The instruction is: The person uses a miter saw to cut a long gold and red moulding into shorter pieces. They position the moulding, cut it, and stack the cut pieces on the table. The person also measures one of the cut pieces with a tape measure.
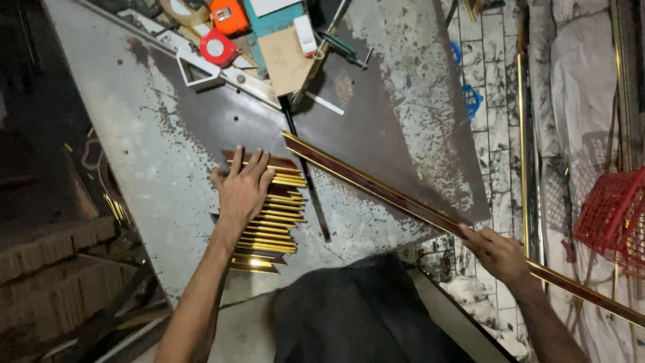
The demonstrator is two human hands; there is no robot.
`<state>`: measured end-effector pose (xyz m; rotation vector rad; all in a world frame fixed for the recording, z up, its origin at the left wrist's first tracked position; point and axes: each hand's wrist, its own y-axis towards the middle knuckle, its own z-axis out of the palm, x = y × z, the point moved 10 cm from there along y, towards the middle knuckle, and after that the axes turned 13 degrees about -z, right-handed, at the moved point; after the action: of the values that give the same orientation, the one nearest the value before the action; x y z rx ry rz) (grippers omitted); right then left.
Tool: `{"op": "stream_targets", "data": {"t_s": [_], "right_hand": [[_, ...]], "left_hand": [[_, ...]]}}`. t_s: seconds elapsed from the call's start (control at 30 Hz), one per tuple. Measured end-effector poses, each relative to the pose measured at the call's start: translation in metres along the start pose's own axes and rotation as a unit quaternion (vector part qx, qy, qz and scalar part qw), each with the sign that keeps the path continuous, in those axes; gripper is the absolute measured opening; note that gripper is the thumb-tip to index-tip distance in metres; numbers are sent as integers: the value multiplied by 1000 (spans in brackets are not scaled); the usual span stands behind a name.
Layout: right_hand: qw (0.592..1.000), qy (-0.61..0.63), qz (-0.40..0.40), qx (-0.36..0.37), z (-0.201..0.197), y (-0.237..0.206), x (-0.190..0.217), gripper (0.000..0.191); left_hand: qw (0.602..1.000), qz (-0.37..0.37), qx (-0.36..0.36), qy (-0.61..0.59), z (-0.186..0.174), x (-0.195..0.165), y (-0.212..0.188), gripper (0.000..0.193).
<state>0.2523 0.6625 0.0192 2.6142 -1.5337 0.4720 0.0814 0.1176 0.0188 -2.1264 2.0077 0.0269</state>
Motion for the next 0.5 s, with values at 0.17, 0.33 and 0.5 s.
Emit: {"op": "stream_targets", "data": {"t_s": [0.17, 0.33, 0.5], "right_hand": [[997, -54, -14, 48, 46, 59, 17, 54], [994, 55, 18, 96, 90, 111, 27, 59], [988, 56, -140, 39, 55, 85, 34, 58]], "left_hand": [[996, 6, -64, -66, -18, -2, 24, 50], [996, 37, -55, -64, -13, -16, 44, 51], [999, -22, -50, 0, -8, -12, 56, 44]]}}
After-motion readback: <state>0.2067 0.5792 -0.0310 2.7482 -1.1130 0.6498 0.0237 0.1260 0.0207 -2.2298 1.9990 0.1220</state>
